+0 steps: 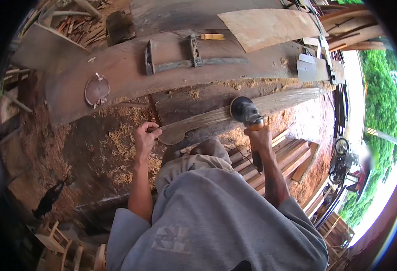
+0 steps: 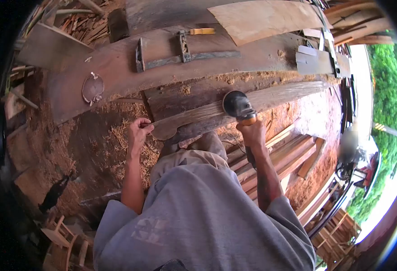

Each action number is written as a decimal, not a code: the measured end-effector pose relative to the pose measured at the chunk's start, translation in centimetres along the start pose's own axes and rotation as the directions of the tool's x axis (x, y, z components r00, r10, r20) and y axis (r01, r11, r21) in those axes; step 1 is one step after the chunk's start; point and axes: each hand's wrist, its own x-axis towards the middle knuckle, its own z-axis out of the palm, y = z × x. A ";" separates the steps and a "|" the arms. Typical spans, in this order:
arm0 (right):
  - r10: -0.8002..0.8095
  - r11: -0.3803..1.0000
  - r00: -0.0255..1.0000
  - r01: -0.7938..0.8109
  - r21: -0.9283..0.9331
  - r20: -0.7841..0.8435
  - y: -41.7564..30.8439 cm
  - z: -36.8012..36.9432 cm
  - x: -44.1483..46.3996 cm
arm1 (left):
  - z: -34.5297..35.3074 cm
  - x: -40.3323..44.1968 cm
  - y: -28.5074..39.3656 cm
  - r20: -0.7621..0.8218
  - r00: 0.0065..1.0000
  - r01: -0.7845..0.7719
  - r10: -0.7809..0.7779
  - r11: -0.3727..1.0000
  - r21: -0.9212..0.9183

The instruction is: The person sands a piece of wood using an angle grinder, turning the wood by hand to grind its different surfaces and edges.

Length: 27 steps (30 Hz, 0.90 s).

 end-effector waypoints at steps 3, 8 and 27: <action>-0.001 0.999 0.999 -0.001 0.048 0.047 -0.6 1.1 -0.4 | -0.3 0.4 0.2 0.030 0.999 0.032 -0.029 0.992 -0.120; -0.135 0.984 0.989 0.128 0.122 0.055 -2.1 6.1 -5.7 | -1.0 0.6 0.4 0.112 0.993 0.047 -0.046 0.999 -0.009; -0.184 0.979 0.945 0.151 0.140 0.269 -7.6 4.9 -9.0 | -2.1 1.3 -0.3 0.115 0.985 0.136 -0.132 0.990 -0.032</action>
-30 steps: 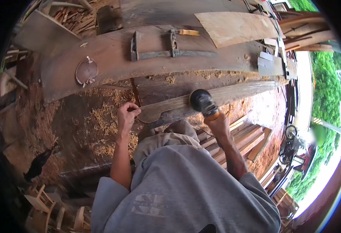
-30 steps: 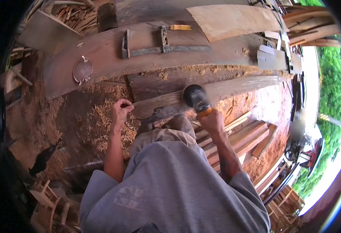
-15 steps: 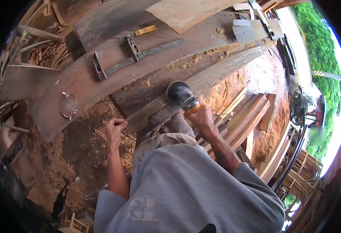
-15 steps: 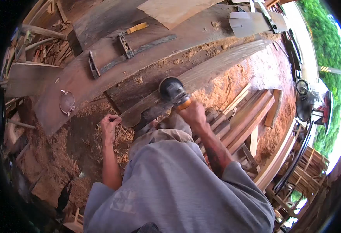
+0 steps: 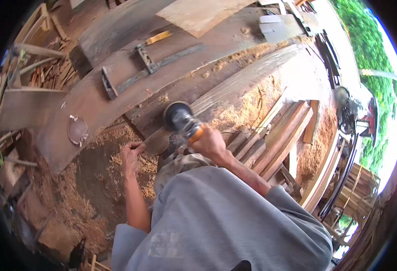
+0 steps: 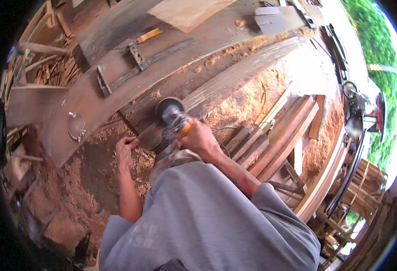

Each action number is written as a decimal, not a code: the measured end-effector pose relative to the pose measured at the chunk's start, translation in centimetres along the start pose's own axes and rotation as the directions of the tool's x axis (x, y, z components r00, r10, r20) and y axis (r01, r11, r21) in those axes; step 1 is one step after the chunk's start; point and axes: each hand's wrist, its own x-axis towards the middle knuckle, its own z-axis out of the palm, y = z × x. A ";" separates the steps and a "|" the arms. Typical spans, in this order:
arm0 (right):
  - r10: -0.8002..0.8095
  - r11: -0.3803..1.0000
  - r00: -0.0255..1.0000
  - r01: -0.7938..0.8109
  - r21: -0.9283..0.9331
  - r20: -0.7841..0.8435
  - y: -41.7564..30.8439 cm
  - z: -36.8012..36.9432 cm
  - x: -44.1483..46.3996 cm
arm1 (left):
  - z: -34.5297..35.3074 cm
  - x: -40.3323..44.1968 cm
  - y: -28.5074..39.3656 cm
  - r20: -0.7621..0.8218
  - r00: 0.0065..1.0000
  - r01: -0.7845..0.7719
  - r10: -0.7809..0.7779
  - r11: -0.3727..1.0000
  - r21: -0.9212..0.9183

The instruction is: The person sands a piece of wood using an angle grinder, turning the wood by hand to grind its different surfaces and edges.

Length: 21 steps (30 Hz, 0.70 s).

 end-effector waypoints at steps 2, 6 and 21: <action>0.001 0.993 1.000 -0.001 -0.115 0.003 0.8 0.8 0.6 | -0.1 0.1 -0.4 0.025 0.999 -0.029 0.029 1.000 -0.002; 0.122 0.981 0.990 -0.130 -0.145 -0.064 5.0 -2.1 2.8 | -0.2 0.4 -0.8 0.024 0.998 -0.064 0.066 0.995 -0.074; 0.189 0.981 0.917 -0.158 0.116 -0.352 11.9 -7.5 6.8 | -0.1 0.1 -0.2 0.045 0.999 -0.009 0.013 0.995 -0.097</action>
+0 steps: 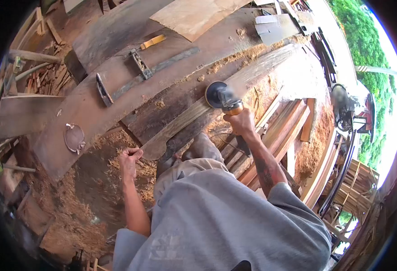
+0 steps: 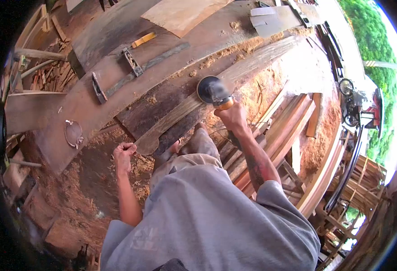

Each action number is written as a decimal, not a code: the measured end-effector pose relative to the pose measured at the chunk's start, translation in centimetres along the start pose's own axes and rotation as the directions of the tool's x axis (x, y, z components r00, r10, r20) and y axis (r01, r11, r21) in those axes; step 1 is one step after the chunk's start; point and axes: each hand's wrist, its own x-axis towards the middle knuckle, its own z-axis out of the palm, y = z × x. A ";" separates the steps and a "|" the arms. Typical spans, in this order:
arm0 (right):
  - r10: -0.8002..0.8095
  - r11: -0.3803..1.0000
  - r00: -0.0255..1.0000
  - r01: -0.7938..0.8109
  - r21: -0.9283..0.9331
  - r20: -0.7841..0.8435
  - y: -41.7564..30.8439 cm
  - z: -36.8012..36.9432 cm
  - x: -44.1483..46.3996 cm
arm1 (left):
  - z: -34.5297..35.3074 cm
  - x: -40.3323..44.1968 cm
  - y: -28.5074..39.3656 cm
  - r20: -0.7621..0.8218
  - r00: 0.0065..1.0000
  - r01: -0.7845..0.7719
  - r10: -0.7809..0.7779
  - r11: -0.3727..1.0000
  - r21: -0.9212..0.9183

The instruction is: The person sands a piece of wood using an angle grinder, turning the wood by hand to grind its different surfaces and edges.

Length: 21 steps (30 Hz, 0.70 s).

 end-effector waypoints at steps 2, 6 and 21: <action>0.025 0.998 0.996 -0.019 0.060 -0.091 0.9 -1.1 1.3 | 0.0 -0.3 0.6 0.007 1.000 0.022 -0.022 1.000 0.017; 0.104 0.993 0.989 -0.097 0.074 -0.103 2.5 -2.9 3.5 | -1.3 1.1 -0.9 0.055 0.998 -0.001 -0.001 0.999 0.037; -0.241 0.899 0.880 0.361 -0.249 0.409 -4.3 5.6 -9.5 | -4.2 2.3 -1.3 0.368 0.929 0.106 -0.046 0.984 -0.146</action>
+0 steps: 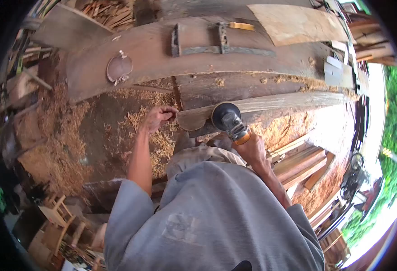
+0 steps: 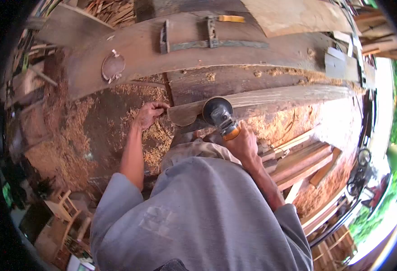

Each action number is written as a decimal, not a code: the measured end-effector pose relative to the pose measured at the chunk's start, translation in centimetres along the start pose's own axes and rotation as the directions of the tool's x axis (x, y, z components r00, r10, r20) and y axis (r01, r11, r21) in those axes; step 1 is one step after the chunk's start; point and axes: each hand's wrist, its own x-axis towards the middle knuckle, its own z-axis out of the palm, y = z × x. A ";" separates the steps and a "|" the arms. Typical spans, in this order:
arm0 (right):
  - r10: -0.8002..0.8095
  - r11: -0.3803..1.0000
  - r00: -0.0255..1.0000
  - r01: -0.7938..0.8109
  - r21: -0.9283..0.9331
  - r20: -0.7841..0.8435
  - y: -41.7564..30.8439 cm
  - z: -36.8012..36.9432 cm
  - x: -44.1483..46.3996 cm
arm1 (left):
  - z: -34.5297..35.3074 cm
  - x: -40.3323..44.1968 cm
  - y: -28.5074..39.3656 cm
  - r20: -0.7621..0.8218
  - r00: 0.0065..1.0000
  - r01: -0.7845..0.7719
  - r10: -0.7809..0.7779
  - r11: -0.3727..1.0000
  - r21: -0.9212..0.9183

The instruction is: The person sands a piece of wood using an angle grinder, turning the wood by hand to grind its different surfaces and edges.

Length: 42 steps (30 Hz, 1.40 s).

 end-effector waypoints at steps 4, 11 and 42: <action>-0.107 0.993 0.994 0.108 -0.047 0.028 -2.8 0.9 -1.1 | -0.9 0.7 0.0 0.049 0.999 0.010 -0.014 0.996 0.083; -0.184 0.974 0.967 0.203 -0.099 0.174 -7.6 1.9 -0.9 | -2.3 1.6 -1.2 0.209 0.978 0.009 0.000 0.999 -0.046; -0.171 0.953 0.974 0.202 -0.224 0.151 -5.2 -0.7 -1.1 | -0.5 -0.1 -0.5 0.113 0.992 -0.058 0.056 0.998 0.017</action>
